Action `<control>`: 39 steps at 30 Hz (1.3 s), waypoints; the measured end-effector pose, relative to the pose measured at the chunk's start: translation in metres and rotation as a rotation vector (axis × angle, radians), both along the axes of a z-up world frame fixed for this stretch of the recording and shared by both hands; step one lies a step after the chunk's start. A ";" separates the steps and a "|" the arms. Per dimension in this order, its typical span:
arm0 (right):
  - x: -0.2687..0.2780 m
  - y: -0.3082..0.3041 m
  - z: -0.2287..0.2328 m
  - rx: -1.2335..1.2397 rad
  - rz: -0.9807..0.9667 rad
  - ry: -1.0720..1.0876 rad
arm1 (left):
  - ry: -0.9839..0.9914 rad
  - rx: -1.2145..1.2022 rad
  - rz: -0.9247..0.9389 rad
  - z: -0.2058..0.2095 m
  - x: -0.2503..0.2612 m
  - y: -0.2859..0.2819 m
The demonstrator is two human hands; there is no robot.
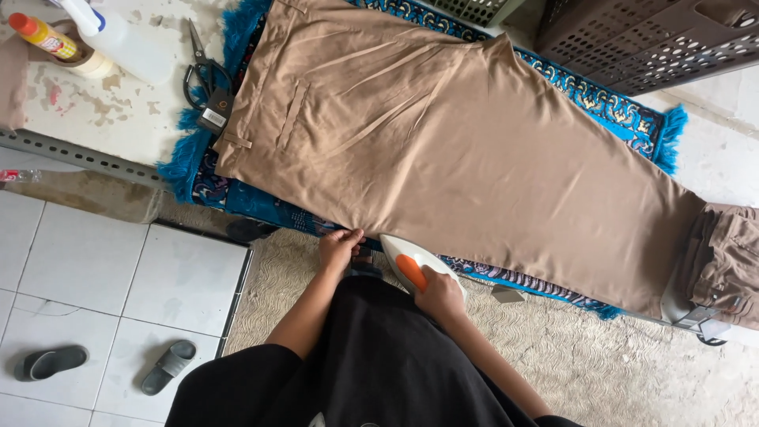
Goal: The person irons a pair of beige trousers laid out on a patterned cloth. They use a handheld electric iron to smooth the fabric, moving it back and forth across the legs and waist area while holding the garment in place with the other hand.
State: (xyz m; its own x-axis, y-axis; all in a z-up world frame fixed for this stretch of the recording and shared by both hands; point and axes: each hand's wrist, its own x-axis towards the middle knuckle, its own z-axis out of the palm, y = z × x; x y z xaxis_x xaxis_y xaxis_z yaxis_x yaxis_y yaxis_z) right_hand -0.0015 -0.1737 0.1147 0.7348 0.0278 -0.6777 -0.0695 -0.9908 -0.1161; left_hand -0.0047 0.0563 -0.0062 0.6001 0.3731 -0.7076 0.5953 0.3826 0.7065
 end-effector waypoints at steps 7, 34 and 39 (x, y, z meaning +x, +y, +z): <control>-0.003 -0.016 -0.006 -0.048 0.004 -0.009 | 0.010 0.003 -0.025 -0.004 0.001 0.001; 0.001 0.000 -0.002 -0.003 -0.016 -0.034 | -0.016 -0.033 -0.035 -0.013 -0.003 0.005; -0.013 -0.048 -0.021 -0.084 -0.012 -0.058 | -0.025 -0.044 -0.030 -0.015 -0.002 0.005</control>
